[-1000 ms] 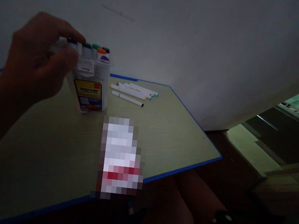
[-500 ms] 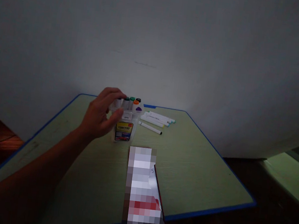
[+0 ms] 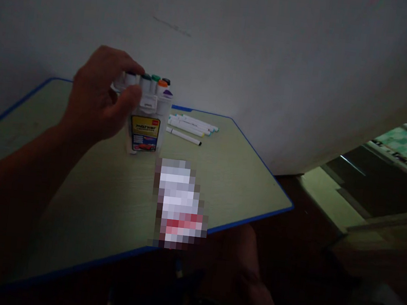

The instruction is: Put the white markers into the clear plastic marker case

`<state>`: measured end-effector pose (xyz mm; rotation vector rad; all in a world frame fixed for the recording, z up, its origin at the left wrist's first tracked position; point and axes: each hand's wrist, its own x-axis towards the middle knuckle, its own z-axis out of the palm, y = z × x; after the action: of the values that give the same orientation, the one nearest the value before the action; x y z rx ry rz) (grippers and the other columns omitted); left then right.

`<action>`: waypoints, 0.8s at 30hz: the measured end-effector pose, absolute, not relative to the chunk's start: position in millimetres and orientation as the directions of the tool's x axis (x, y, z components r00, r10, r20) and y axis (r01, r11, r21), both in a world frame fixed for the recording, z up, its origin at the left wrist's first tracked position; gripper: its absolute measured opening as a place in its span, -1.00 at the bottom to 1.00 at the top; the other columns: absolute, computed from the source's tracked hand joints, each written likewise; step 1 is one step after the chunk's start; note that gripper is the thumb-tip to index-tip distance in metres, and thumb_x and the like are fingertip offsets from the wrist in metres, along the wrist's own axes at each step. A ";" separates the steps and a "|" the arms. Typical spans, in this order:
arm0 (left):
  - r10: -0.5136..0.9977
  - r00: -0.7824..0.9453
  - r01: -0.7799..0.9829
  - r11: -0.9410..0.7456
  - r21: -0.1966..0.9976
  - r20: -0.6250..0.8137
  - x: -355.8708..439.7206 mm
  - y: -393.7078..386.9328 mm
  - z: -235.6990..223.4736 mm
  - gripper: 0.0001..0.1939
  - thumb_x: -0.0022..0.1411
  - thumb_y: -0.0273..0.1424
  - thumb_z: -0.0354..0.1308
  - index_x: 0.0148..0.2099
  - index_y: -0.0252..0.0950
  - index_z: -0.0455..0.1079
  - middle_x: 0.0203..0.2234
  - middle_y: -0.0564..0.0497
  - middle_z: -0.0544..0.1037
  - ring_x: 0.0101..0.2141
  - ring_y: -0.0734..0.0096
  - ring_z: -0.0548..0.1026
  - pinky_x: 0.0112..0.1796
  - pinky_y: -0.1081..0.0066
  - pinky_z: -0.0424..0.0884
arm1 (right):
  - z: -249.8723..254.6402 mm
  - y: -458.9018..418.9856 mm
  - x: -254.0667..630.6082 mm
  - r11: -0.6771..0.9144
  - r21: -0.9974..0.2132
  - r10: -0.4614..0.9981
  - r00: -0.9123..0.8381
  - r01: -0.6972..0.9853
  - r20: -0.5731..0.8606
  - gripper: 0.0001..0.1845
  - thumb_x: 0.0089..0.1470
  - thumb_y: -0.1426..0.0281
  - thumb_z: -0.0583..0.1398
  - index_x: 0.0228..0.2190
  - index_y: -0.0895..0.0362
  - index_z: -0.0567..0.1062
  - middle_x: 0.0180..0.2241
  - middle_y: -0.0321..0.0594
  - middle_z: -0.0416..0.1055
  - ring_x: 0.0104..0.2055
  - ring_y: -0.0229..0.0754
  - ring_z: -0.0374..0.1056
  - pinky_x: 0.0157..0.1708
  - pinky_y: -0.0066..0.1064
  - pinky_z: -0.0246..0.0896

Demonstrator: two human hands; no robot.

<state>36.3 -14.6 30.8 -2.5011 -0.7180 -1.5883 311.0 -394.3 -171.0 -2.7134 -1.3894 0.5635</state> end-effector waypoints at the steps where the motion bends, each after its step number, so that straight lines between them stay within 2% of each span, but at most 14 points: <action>1: 0.351 0.345 0.448 -0.877 0.176 0.870 36.8 -14.4 30.9 -0.45 0.21 -0.03 -0.13 -0.09 -0.41 0.36 -0.23 -0.09 0.41 -0.13 0.25 0.36 -0.05 0.18 0.29 | -172.2 -412.8 306.0 -0.628 -0.191 0.768 0.560 0.755 -0.312 -0.76 0.00 0.31 0.12 -0.30 -0.06 0.55 -0.34 -0.22 0.53 -0.27 -0.06 0.46 -0.27 -0.31 0.36; 4: 0.378 0.334 0.450 -0.869 0.207 0.864 38.0 -14.4 31.2 -0.40 0.19 0.01 -0.14 -0.08 -0.43 0.36 -0.20 -0.11 0.41 -0.12 0.25 0.34 -0.03 0.21 0.28 | -171.6 -443.3 295.2 -0.668 -0.179 0.735 0.602 0.723 -0.311 -0.73 -0.01 0.32 0.10 -0.27 -0.10 0.54 -0.42 -0.23 0.52 -0.31 -0.04 0.47 -0.34 -0.27 0.37; 7: 0.385 0.325 0.417 -0.878 0.234 0.864 38.4 -14.6 30.8 -0.43 0.19 -0.02 -0.10 -0.08 -0.42 0.36 -0.19 -0.13 0.40 -0.11 0.21 0.33 -0.02 0.16 0.28 | -164.2 -436.6 297.0 -0.669 -0.180 0.738 0.613 0.721 -0.283 -0.71 -0.02 0.37 0.08 -0.27 -0.08 0.52 -0.40 -0.21 0.51 -0.26 -0.01 0.46 -0.30 -0.25 0.36; 10: 0.365 0.313 0.371 -0.897 0.241 0.877 38.2 -14.1 30.6 -0.52 0.17 -0.08 -0.04 -0.10 -0.39 0.36 -0.22 -0.12 0.40 -0.12 0.19 0.33 -0.01 0.12 0.27 | -154.3 -422.8 304.0 -0.598 -0.161 0.800 0.572 0.785 -0.179 -0.66 -0.04 0.47 0.03 -0.25 0.06 0.52 -0.21 -0.09 0.49 -0.08 0.01 0.38 -0.10 -0.21 0.28; 13: 0.341 0.319 0.357 -0.908 0.222 0.884 37.8 -12.6 30.8 -0.61 0.15 -0.20 -0.02 -0.11 -0.39 0.37 -0.24 -0.12 0.41 -0.14 0.21 0.34 -0.05 0.14 0.31 | -154.3 -435.6 302.0 -0.472 -0.101 0.881 0.463 0.876 -0.100 -0.56 -0.04 0.50 0.02 -0.11 0.14 0.47 0.02 -0.02 0.35 0.07 0.04 0.25 0.05 -0.16 0.16; 14: 0.335 0.317 0.362 -0.907 0.214 0.887 37.7 -11.9 30.8 -0.63 0.14 -0.23 -0.01 -0.11 -0.38 0.37 -0.24 -0.10 0.42 -0.15 0.23 0.35 -0.08 0.16 0.33 | -157.5 -446.0 299.3 -0.455 -0.099 0.886 0.439 0.885 -0.148 -0.53 -0.05 0.49 0.04 -0.07 0.11 0.46 0.06 -0.05 0.32 0.08 0.03 0.25 0.05 -0.16 0.18; 16: 0.332 0.311 0.370 -0.905 0.208 0.890 37.7 -10.6 30.7 -0.64 0.12 -0.26 -0.02 -0.12 -0.37 0.37 -0.24 -0.07 0.43 -0.17 0.28 0.35 -0.12 0.21 0.36 | -165.7 -467.9 294.0 -0.472 -0.113 0.844 0.410 0.874 -0.347 -0.47 -0.13 0.51 0.09 -0.05 0.04 0.46 0.07 -0.11 0.33 0.04 0.04 0.30 -0.03 -0.19 0.28; 18: 0.336 0.303 0.371 -0.903 0.215 0.892 37.9 -9.8 30.2 -0.63 0.12 -0.25 -0.02 -0.11 -0.36 0.37 -0.24 -0.06 0.44 -0.17 0.30 0.35 -0.15 0.23 0.37 | -171.2 -479.3 292.1 -0.537 -0.119 0.795 0.454 0.835 -0.403 -0.42 -0.15 0.49 0.11 -0.02 0.01 0.44 0.07 -0.12 0.34 0.04 0.05 0.30 -0.06 -0.21 0.30; 21: 0.333 0.301 0.369 -0.905 0.213 0.893 38.1 -9.4 29.3 -0.60 0.13 -0.22 -0.04 -0.11 -0.39 0.39 -0.25 -0.09 0.43 -0.17 0.28 0.36 -0.15 0.21 0.36 | -168.7 -461.1 294.5 -0.557 -0.139 0.822 0.519 0.819 -0.237 -0.44 -0.04 0.41 0.06 0.06 0.12 0.35 0.10 -0.05 0.27 0.09 -0.01 0.24 0.04 -0.24 0.19; 24: 0.327 0.302 0.355 -0.910 0.213 0.896 38.2 -8.4 28.4 -0.62 0.13 -0.23 -0.03 -0.12 -0.37 0.38 -0.25 -0.07 0.43 -0.18 0.30 0.35 -0.16 0.21 0.36 | -162.1 -417.6 292.2 -0.535 -0.119 0.841 0.515 0.836 -0.164 -0.55 -0.10 0.43 0.09 -0.12 0.18 0.49 -0.04 0.02 0.39 -0.05 0.05 0.33 -0.04 -0.18 0.22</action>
<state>38.2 -8.4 28.4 -2.5141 -0.6590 -1.7200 292.2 -417.6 -162.1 -2.7125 -1.5022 0.3144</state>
